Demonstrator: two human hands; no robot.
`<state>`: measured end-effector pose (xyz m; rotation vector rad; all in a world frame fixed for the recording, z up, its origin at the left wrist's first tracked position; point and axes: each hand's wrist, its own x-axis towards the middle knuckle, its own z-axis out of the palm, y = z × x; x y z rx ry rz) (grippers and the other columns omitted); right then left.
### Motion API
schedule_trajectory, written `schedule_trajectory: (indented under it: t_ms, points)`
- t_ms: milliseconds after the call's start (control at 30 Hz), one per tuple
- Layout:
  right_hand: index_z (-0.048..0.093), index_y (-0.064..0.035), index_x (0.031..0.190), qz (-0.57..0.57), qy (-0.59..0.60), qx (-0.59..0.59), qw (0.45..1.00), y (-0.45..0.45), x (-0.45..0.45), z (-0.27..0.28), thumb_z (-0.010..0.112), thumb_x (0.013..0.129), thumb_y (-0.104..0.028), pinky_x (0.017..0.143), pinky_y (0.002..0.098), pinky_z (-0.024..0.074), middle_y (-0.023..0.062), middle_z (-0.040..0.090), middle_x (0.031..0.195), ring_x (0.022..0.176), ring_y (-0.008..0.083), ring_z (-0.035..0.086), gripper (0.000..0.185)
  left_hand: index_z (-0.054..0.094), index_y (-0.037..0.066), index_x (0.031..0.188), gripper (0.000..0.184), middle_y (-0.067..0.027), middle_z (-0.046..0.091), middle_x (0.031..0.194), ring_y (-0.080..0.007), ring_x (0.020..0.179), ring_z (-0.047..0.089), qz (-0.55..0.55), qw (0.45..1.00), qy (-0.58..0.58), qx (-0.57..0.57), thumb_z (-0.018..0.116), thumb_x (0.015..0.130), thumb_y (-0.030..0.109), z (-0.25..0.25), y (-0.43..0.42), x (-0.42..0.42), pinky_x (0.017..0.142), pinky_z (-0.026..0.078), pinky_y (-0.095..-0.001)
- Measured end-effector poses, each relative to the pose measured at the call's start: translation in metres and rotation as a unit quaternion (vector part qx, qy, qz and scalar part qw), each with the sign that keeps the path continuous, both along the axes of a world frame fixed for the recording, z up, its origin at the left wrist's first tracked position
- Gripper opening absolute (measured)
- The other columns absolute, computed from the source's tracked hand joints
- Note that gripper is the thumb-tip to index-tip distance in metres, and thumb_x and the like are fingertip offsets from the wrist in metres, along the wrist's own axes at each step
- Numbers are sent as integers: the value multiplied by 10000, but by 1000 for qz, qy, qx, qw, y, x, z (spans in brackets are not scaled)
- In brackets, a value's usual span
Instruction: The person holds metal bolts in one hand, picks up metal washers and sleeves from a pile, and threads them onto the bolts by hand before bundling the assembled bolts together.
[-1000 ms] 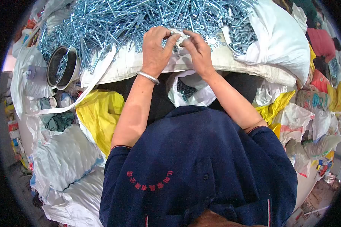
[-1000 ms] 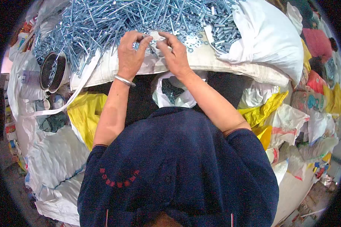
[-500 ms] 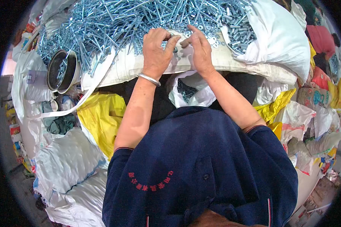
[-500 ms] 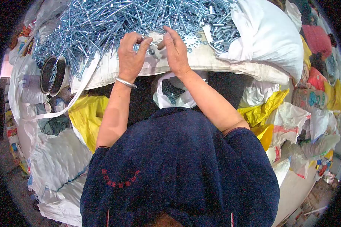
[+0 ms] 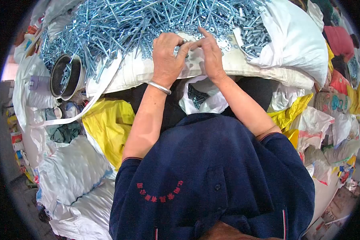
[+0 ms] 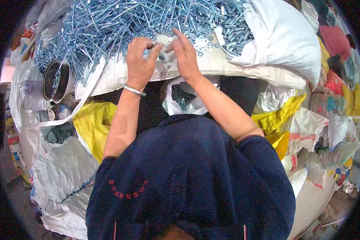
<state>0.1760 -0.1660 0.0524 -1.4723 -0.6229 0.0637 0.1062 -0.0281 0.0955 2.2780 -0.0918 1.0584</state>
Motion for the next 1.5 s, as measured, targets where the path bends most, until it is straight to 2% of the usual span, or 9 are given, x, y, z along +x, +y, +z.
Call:
schedule_trajectory:
  t_ms: [67, 233, 300, 400, 567, 733, 933, 1200, 1500]
  points:
    - [467, -17, 1360, -21, -124, -39, 991, 3, 12, -20, 462, 988, -394, 835, 294, 453, 67, 640, 873, 825, 149, 576, 529, 608, 58, 798, 149, -74, 605, 800, -244, 791, 568, -4, 1000, 1, 11, 734, 791, 137, -1, 0, 1, 729, 413, -351]
    - [554, -12, 1247, 22, 41, 1, 999, -5, 4, 4, 470, 985, -394, 700, 259, 452, 32, 575, 835, 758, 117, 543, 471, 608, 49, 802, 156, -53, 601, 767, -182, 689, 561, -23, 1000, -5, -17, 718, 837, 155, -1, 10, -2, 621, 423, -292]
    - [596, -4, 1122, 90, 43, -17, 995, -7, 0, 4, 478, 984, -353, 668, 248, 439, 32, 566, 800, 705, 106, 530, 394, 602, 43, 819, 180, -12, 582, 726, -101, 591, 517, -85, 913, 84, -389, 690, 889, 184, 3, 12, -8, 528, 390, -234]
    - [609, -9, 964, 293, 266, -61, 916, -19, -21, 23, 481, 984, -336, 652, 256, 447, 50, 591, 798, 662, 121, 548, 352, 593, 45, 835, 190, 12, 569, 716, -53, 557, 483, -148, 835, 117, -516, 663, 920, 200, -3, 15, -14, 505, 377, -206]
    - [590, -14, 982, 319, 366, -23, 874, -35, -43, -5, 547, 966, -288, 680, 261, 467, 72, 609, 849, 698, 144, 594, 278, 610, 5, 963, 169, -62, 656, 848, -63, 587, 539, -218, 755, 157, -599, 612, 946, 174, -24, 0, -34, 553, 447, -198]
    - [614, 28, 1048, 307, 366, -32, 878, -55, -61, -22, 546, 967, -170, 746, 270, 518, 76, 658, 891, 811, 143, 650, 225, 599, -19, 1016, 146, -53, 645, 846, -68, 627, 553, -256, 748, 241, -562, 574, 949, 109, -39, -14, -53, 582, 457, -207]
    - [615, 31, 964, 227, 67, -272, 933, -72, -71, -23, 573, 931, -168, 740, 312, 485, 120, 680, 855, 822, 164, 650, 206, 553, -28, 941, 116, -48, 626, 740, -70, 605, 578, -130, 848, 278, -432, 579, 939, 85, -51, -52, -71, 538, 474, -227]
    - [598, 20, 1105, 83, -115, -309, 940, -89, -77, -99, 618, 901, -132, 757, 356, 493, 187, 646, 1016, 947, 303, 630, 256, 610, -28, 980, 267, -146, 656, 817, -216, 712, 644, 2, 941, 207, -267, 692, 869, 200, -53, -19, -80, 666, 515, -323]
    - [597, 40, 1119, 150, 41, -366, 917, -108, -64, -146, 623, 882, -158, 701, 348, 512, 183, 677, 841, 751, 255, 672, 309, 618, -5, 977, 163, -168, 628, 914, -319, 848, 614, 364, 924, 16, -114, 632, 867, 115, -33, 144, -115, 768, 484, -391]
